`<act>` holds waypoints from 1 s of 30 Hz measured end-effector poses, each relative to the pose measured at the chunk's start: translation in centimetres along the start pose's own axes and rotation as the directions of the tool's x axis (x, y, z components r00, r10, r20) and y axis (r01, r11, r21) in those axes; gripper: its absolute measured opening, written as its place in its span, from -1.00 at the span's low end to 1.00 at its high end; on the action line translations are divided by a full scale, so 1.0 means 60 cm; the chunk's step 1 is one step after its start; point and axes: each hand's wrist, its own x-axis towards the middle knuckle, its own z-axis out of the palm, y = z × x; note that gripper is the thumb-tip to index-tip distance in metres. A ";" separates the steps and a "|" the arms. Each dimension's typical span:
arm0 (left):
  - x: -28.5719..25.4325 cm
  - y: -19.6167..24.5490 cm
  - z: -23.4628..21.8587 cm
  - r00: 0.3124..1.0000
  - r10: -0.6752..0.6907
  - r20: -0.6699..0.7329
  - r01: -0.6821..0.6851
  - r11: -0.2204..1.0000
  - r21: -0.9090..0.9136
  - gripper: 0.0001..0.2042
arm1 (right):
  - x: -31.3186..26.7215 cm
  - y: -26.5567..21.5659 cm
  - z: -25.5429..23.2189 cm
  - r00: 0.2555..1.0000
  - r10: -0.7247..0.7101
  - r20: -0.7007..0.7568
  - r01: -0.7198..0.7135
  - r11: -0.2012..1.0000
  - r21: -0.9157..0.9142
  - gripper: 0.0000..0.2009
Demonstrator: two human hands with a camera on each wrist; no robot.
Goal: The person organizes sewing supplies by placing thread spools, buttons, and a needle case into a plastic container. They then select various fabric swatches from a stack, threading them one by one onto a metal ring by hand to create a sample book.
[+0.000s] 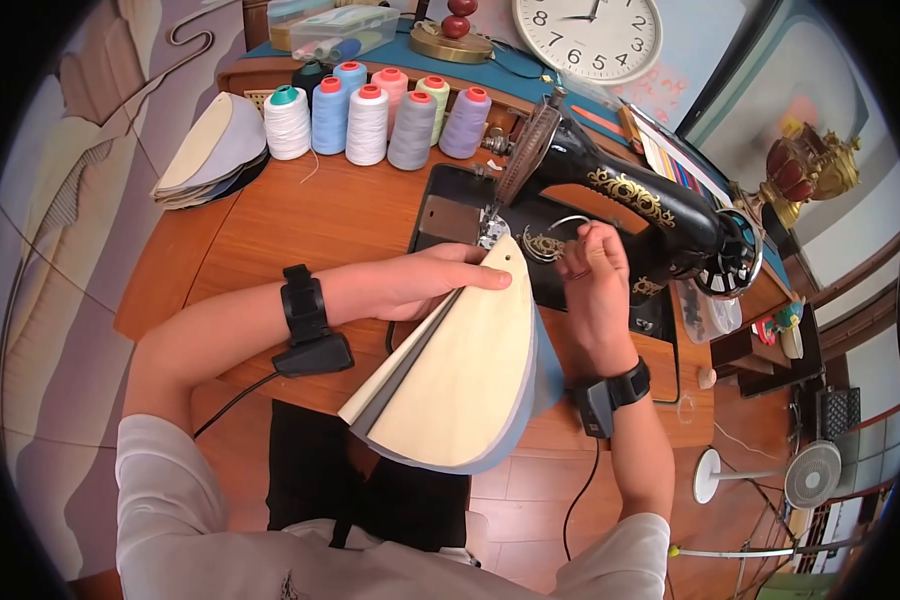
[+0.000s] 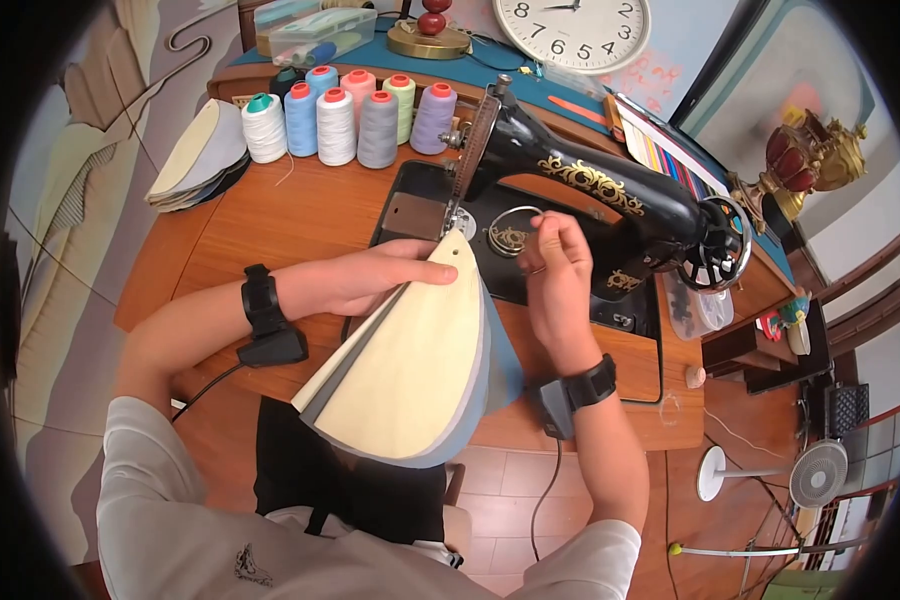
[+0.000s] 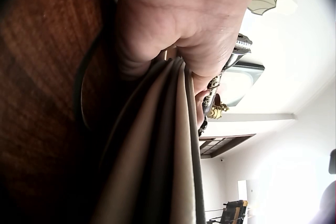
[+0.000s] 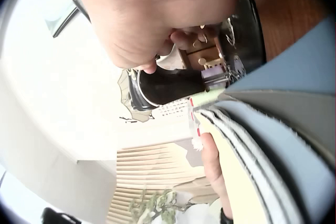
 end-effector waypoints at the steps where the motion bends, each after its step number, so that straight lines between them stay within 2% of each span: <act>1: 0.001 0.000 0.002 1.000 0.004 -0.010 -0.004 1.000 0.010 -0.42 | 0.006 -0.005 -0.008 0.998 -0.039 -0.052 0.031 0.989 -0.142 -0.84; 2: 0.000 0.001 0.003 1.000 0.001 -0.009 -0.001 1.000 0.008 -0.42 | 0.010 -0.007 -0.011 0.998 -0.037 -0.056 0.029 0.989 -0.143 -0.84; 3: -0.002 0.001 0.004 1.000 0.003 -0.018 -0.003 1.000 0.018 -0.42 | 0.014 -0.009 -0.014 0.987 -0.154 -0.047 0.113 0.868 -0.483 -0.86; 4: -0.003 0.004 0.006 1.000 0.005 -0.027 -0.004 1.000 0.030 -0.42 | 0.019 -0.013 -0.015 0.966 -0.259 0.002 0.170 0.628 -0.759 -0.88; 5: -0.003 0.003 0.004 1.000 -0.001 -0.021 0.002 0.999 0.032 -0.42 | 0.028 -0.011 -0.026 0.965 -0.261 -0.006 0.165 0.628 -0.761 -0.88; 7: -0.001 0.002 0.003 1.000 -0.008 -0.028 0.009 0.999 0.045 -0.43 | 0.044 -0.009 -0.048 0.902 -0.394 0.174 0.346 0.423 -0.837 -0.94; 8: 0.000 0.001 0.002 1.000 -0.010 -0.022 0.011 0.999 0.045 -0.43 | 0.043 -0.009 -0.049 0.899 -0.382 0.215 0.356 0.351 -0.866 -0.96; 9: 0.000 -0.001 0.001 1.000 0.001 -0.009 0.000 0.999 0.041 -0.42 | 0.039 -0.007 -0.049 0.899 -0.382 0.213 0.353 0.347 -0.869 -0.96; 11: 0.000 0.000 0.002 1.000 0.016 0.003 -0.016 0.999 0.038 -0.42 | 0.035 -0.001 -0.046 0.937 -0.264 0.227 0.314 0.357 -0.880 -0.96; 12: -0.001 0.001 0.002 1.000 0.014 0.004 -0.014 0.999 0.033 -0.42 | 0.033 0.001 -0.047 0.952 -0.217 0.215 0.272 0.284 -0.919 -0.97; 15: -0.003 0.001 0.003 1.000 0.018 -0.005 -0.018 0.999 0.030 -0.42 | 0.034 0.003 -0.050 0.951 -0.176 0.252 0.290 0.235 -0.928 -0.93; 18: -0.001 -0.001 0.000 1.000 0.017 -0.010 -0.017 0.999 0.034 -0.42 | 0.034 0.011 -0.055 0.965 -0.138 0.221 0.248 0.214 -0.945 -0.94; 22: -0.003 0.002 0.004 1.000 0.014 -0.015 -0.013 0.999 0.039 -0.43 | 0.033 0.008 -0.054 0.962 -0.138 0.234 0.258 0.193 -0.947 -0.93; 24: -0.003 0.001 0.003 1.000 0.015 -0.015 -0.014 0.999 0.038 -0.43 | 0.032 0.008 -0.054 0.951 -0.148 0.270 0.289 0.125 -0.949 -0.89; 28: -0.001 0.000 0.001 1.000 0.022 -0.014 -0.021 0.999 0.049 -0.44 | 0.031 0.009 -0.059 0.950 -0.134 0.283 0.296 0.094 -0.950 -0.87; 30: 0.000 -0.001 0.000 1.000 0.020 -0.010 -0.020 0.998 0.051 -0.45 | 0.030 0.008 -0.059 0.956 -0.092 0.278 0.285 0.074 -0.956 -0.85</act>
